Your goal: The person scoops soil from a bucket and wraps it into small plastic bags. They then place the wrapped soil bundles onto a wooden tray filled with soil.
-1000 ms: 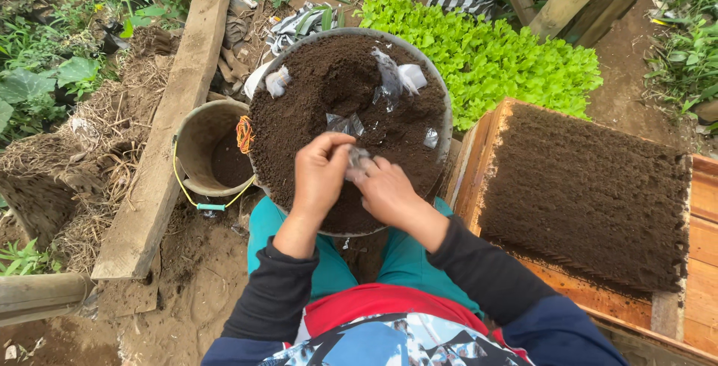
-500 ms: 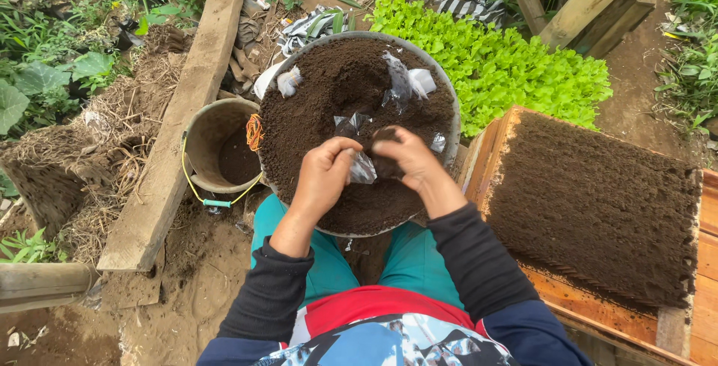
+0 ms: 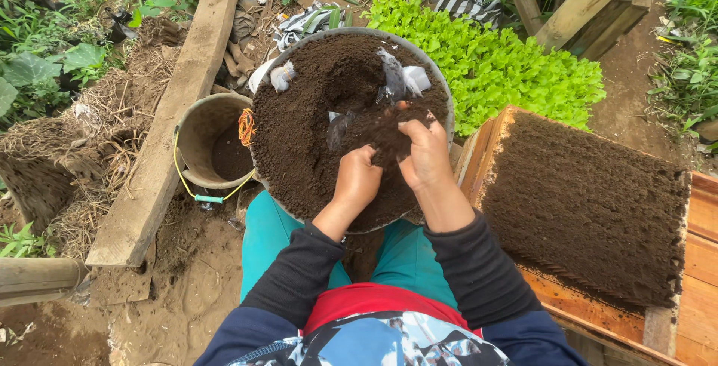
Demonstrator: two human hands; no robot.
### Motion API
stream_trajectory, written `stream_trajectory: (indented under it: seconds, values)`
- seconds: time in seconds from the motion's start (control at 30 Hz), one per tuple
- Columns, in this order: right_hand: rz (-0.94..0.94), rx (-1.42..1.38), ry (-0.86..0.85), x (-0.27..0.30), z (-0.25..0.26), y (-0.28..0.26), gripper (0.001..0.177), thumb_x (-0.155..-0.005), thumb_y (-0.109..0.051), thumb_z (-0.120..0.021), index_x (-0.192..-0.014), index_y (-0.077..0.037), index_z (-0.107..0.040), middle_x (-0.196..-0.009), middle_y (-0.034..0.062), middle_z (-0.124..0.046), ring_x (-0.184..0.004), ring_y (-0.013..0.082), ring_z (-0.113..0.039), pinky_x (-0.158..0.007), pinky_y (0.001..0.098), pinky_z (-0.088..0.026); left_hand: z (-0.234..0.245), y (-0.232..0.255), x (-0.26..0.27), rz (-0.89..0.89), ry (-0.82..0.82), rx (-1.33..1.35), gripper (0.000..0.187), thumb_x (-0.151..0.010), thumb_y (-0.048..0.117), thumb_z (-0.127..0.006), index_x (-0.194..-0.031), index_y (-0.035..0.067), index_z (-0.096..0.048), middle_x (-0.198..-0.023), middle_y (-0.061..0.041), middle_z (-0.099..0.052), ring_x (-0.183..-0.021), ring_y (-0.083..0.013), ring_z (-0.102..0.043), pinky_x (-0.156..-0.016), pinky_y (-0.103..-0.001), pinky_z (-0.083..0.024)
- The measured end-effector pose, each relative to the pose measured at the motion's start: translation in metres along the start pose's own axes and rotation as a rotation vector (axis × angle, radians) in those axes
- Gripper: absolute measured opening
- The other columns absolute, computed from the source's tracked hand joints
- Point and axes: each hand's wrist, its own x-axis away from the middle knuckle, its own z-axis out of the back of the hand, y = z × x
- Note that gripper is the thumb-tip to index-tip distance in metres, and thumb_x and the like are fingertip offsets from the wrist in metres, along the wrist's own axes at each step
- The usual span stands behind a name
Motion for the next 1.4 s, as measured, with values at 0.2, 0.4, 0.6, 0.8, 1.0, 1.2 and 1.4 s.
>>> stream_trajectory:
  seconds: [0.2,0.4,0.6,0.8,1.0,1.2,1.4]
  values:
    - [0.067,0.185,-0.064,0.012,0.014,-0.004,0.029,-0.076,0.009,-0.053,-0.104,0.002,-0.061,-0.097,0.0164,-0.064,-0.094,0.0260,-0.063,-0.081,0.0421,-0.056,0.006,0.018,0.003,0.010,0.014,0.122,0.022,-0.081,0.001,-0.053,-0.095,0.000,-0.070,-0.081,-0.021,-0.068,-0.087,-0.0375,-0.064,-0.074,-0.046,-0.051]
    - [0.525,1.429,-0.276,0.043,0.030,-0.028,0.019,-0.082,-0.003,-0.054,-0.092,-0.013,-0.066,-0.092,0.0055,-0.064,-0.093,0.0229,-0.060,-0.084,0.0380,-0.049,-0.004,0.009,-0.006,-0.029,0.025,0.282,0.019,-0.080,0.002,-0.057,-0.093,0.007,-0.071,-0.071,-0.010,-0.065,-0.077,-0.0166,-0.061,-0.071,-0.035,-0.052]
    - [0.416,1.819,-0.597,0.052,0.029,-0.039,0.016,-0.088,-0.015,-0.057,-0.101,-0.012,-0.066,-0.086,0.0071,-0.067,-0.086,0.0246,-0.063,-0.074,0.0385,-0.054,0.017,0.021,-0.001,-0.246,-0.010,-0.092,0.026,-0.079,-0.004,-0.052,-0.092,0.012,-0.068,-0.082,-0.013,-0.068,-0.084,-0.0355,-0.064,-0.072,-0.042,-0.053]
    - [0.301,1.643,-0.640,0.042,0.031,-0.025,0.014,-0.088,-0.009,-0.056,-0.099,-0.008,-0.064,-0.086,0.0098,-0.066,-0.086,0.0273,-0.064,-0.073,0.0385,-0.055,0.014,0.018,-0.001,-0.211,0.042,-0.004,0.018,-0.083,0.001,-0.055,-0.092,0.011,-0.067,-0.088,-0.012,-0.069,-0.091,-0.0328,-0.064,-0.076,-0.041,-0.053]
    - [0.282,1.234,-0.490,0.043,0.010,-0.025,0.007,-0.078,-0.010,-0.069,-0.085,-0.011,-0.069,-0.070,0.0036,-0.068,-0.065,0.0127,-0.063,-0.057,0.0259,-0.051,0.015,0.006,-0.014,0.281,0.115,0.332,0.030,-0.095,0.033,-0.040,-0.088,0.009,-0.058,-0.071,-0.015,-0.058,-0.066,-0.0285,-0.056,-0.057,-0.037,-0.048]
    - [0.234,1.398,-0.670,0.031,-0.006,-0.032,0.016,-0.075,-0.021,-0.072,-0.080,-0.010,-0.062,-0.078,0.0104,-0.060,-0.068,0.0266,-0.060,-0.061,0.0375,-0.048,0.000,-0.016,-0.028,0.553,0.154,1.066,0.041,-0.096,0.029,-0.046,-0.063,0.005,-0.045,-0.044,-0.005,-0.036,-0.034,-0.0150,-0.045,-0.030,-0.026,-0.043]
    - [0.121,1.662,-0.426,-0.043,0.024,0.000,0.029,-0.074,-0.031,-0.071,-0.097,-0.015,-0.067,-0.087,0.0091,-0.067,-0.089,0.0271,-0.064,-0.078,0.0382,-0.050,0.008,-0.013,-0.031,0.475,0.286,1.147,0.031,-0.092,0.028,-0.057,-0.069,0.010,-0.047,-0.041,-0.001,-0.033,-0.026,-0.0119,-0.036,-0.024,-0.024,-0.030]
